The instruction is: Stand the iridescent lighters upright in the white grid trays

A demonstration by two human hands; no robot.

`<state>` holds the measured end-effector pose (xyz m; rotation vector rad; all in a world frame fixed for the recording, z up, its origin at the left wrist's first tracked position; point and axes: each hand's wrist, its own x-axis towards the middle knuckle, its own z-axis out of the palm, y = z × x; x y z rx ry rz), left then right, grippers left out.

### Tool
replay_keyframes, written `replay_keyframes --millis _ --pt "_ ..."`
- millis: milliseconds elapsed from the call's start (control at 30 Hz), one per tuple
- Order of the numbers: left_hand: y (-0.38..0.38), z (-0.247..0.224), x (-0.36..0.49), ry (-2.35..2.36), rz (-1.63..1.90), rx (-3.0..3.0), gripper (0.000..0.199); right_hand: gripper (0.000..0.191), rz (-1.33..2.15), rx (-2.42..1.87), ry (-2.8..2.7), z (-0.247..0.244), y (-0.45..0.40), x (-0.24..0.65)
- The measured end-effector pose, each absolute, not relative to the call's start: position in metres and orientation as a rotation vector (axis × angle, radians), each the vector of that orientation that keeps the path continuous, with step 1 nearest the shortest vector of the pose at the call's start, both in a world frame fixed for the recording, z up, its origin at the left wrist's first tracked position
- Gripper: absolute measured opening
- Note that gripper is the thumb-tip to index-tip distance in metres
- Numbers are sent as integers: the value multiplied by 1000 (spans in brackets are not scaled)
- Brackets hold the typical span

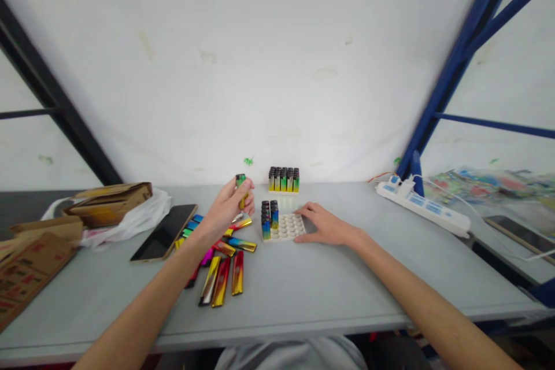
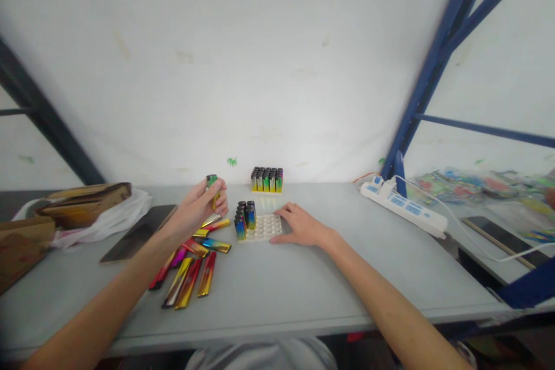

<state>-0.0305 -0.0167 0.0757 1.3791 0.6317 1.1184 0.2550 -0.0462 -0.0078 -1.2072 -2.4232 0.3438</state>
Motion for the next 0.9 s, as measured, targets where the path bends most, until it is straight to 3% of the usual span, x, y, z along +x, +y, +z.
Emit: replay_keyframes --millis 400,900 --pt "-21 67 -25 686 835 1252 48 73 316 -1212 -2424 -4 -49 252" --pt "-21 61 -21 742 865 1275 38 72 319 -1202 -2415 -5 -48 252"
